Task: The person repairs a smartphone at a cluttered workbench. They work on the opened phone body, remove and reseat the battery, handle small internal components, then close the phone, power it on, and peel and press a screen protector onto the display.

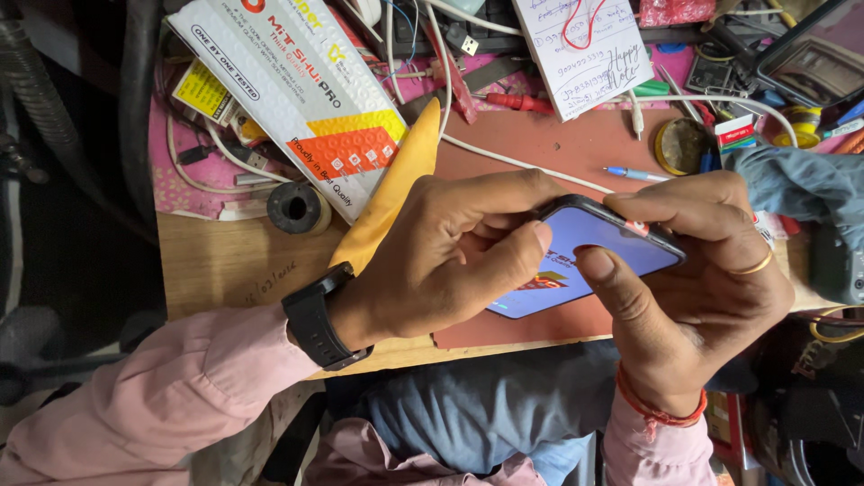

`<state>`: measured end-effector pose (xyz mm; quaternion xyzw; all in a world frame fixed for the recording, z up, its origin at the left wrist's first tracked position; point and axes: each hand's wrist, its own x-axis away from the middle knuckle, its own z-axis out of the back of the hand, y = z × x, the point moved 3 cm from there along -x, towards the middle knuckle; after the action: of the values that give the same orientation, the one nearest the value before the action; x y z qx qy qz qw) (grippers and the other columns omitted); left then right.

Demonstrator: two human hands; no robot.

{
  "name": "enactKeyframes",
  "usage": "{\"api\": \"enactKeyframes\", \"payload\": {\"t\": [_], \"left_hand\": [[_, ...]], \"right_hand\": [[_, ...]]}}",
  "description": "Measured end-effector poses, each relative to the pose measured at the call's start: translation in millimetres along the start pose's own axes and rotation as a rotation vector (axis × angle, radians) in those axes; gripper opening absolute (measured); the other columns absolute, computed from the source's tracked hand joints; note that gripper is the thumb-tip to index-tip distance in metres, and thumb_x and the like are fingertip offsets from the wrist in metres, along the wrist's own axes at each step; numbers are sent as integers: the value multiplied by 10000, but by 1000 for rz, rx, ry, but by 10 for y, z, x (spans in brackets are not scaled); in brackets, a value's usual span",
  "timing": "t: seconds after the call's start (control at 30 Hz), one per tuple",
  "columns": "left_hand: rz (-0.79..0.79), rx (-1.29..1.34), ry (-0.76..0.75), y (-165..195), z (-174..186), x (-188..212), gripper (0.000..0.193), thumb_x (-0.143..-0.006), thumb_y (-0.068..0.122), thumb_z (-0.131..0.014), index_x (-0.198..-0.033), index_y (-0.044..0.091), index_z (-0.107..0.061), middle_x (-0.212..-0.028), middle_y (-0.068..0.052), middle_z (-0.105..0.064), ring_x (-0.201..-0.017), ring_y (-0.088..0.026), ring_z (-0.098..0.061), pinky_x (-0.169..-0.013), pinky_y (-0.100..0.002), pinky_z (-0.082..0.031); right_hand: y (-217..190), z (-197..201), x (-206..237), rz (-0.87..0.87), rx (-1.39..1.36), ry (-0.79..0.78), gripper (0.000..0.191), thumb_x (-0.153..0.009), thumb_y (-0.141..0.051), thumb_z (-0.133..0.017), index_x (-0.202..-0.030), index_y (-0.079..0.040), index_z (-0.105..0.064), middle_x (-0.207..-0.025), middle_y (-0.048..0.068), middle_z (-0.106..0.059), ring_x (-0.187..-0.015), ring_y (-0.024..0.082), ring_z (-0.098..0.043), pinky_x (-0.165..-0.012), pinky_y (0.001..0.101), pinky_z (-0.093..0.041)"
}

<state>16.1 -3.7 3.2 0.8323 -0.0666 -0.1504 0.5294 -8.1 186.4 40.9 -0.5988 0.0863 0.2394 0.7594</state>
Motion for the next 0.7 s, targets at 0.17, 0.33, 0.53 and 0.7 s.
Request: {"api": "enactKeyframes", "payload": {"t": [0.17, 0.33, 0.53, 0.7], "left_hand": [[-12, -10, -23, 19, -35, -13, 401, -1093, 72, -562, -1469, -67, -548, -1250, -108, -705, -1134, -128, -705, -1057, -317, -639], [-18, -213, 14, 37, -39, -30, 369, -1045, 75, -678, -1387, -30, -591, -1164, -77, -754, -1077, -81, -729, -971, -272, -630], [-81, -121, 113, 3, -46, -38, 289, -1071, 112, -684, -1302, -35, -591, -1107, -71, -725, -1030, -79, -717, -918, -266, -626], [-126, -118, 163, 21, -68, -23, 251, -1074, 116, -682, -1244, -35, -575, -1122, -77, -717, -1038, -85, -709, -940, -266, -624]], "right_hand": [[33, 24, -1, -14, -39, 12, 315, -936, -81, -881, -1166, 6, -684, -1092, 56, -661, -961, 105, -571, -898, 206, -446], [46, -40, 24, -73, -179, 65, 510, -930, -115, -895, -1330, 2, -600, -1123, 50, -630, -999, 116, -575, -999, 249, -475], [229, -68, 89, -354, -321, -147, 587, -828, -71, -836, -1320, 13, -528, -1280, 72, -660, -1216, 160, -641, -1101, 339, -512], [408, -39, 198, -424, -275, -225, 350, -899, 27, -778, -1228, 44, -660, -1179, 104, -731, -1086, 140, -683, -998, 329, -550]]}}
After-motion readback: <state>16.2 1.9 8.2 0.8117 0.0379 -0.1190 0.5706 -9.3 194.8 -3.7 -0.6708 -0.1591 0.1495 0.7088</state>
